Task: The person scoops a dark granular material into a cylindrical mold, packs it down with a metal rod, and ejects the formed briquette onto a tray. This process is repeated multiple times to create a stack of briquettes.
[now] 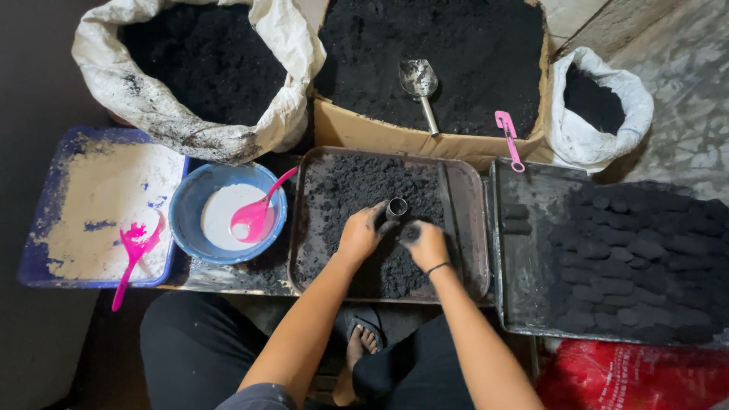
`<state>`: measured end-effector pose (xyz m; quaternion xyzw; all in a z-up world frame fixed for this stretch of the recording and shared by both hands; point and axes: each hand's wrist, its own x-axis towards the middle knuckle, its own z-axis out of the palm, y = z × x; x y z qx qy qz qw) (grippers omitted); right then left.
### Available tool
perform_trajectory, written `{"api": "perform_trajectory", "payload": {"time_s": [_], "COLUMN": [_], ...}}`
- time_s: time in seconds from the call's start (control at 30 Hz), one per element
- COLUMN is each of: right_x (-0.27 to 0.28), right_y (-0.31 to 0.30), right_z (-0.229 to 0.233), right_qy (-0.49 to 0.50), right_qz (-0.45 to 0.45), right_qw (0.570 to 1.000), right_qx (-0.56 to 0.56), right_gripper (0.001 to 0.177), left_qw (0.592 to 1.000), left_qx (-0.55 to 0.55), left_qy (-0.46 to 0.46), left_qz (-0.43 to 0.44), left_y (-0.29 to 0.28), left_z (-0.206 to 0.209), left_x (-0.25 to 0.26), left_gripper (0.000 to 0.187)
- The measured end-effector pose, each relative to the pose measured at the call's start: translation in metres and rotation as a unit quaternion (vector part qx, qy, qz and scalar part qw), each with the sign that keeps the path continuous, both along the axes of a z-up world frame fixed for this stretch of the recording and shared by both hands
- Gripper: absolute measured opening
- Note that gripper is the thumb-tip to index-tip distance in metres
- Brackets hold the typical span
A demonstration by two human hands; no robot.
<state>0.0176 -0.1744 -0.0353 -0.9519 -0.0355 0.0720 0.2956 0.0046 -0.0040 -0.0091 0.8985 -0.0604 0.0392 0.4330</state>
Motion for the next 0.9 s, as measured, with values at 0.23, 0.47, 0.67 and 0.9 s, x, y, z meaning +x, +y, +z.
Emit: {"api": "perform_trajectory", "payload": {"time_s": [0.23,0.47,0.67,0.9], "right_x": [0.018,0.024,0.012,0.010], "right_y": [0.015,0.033,0.034,0.017], "right_z": [0.125,0.174,0.180,0.106], "right_qy": [0.019,0.078,0.094,0.122], "right_qz": [-0.025,0.075,0.047,0.156], "right_qw": [0.989,0.988,0.985,0.980], "right_qx": [0.147,0.109,0.135,0.006], "right_gripper": [0.030,0.042,0.047,0.082], "left_qw": [1.000,0.999,0.996,0.998], "left_qx": [0.009,0.003,-0.016,-0.009], "left_qy": [0.017,0.046,0.075,0.026], "left_qz": [0.001,0.018,0.040,0.059], "left_y": [0.001,-0.003,-0.006,-0.013], "left_z": [-0.006,0.012,0.019,0.041], "left_x": [0.000,-0.004,-0.010,-0.015], "left_gripper": [0.038,0.037,0.043,0.058]}}
